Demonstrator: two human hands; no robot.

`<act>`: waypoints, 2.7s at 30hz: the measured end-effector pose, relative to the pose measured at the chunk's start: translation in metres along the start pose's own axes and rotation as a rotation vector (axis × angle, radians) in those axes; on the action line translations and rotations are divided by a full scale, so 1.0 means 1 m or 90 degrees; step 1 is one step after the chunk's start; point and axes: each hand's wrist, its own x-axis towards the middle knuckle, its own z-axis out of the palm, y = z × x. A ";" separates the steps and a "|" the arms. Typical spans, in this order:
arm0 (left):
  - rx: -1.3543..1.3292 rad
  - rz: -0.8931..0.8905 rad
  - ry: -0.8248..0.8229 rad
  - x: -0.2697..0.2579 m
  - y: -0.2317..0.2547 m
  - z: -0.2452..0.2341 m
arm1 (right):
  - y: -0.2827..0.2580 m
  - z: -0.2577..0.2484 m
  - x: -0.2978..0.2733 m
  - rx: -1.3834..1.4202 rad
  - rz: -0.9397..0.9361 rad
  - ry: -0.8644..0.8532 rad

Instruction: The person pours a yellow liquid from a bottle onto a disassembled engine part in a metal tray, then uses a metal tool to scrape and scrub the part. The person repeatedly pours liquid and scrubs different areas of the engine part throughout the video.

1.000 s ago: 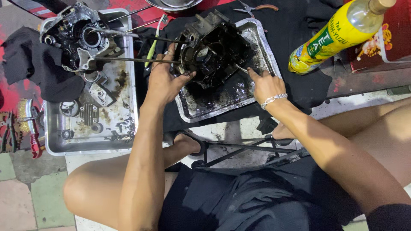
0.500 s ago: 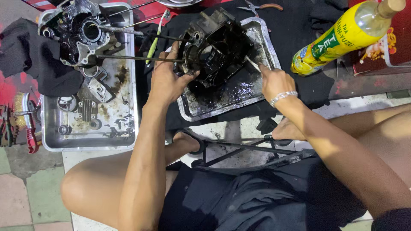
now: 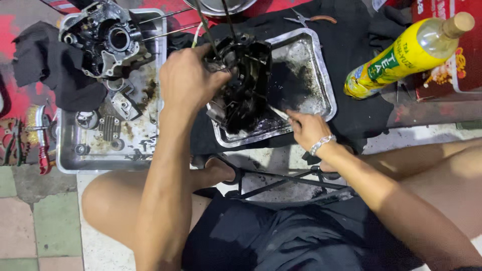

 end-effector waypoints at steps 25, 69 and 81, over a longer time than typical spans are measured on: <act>0.052 0.019 -0.111 0.003 0.010 0.002 | -0.013 0.027 0.009 -0.239 0.041 -0.212; 0.061 0.018 -0.137 0.003 0.024 0.001 | 0.011 0.019 0.007 -0.014 0.116 -0.212; 0.083 0.046 -0.118 0.005 0.021 0.005 | 0.041 0.055 0.015 0.038 0.049 -0.155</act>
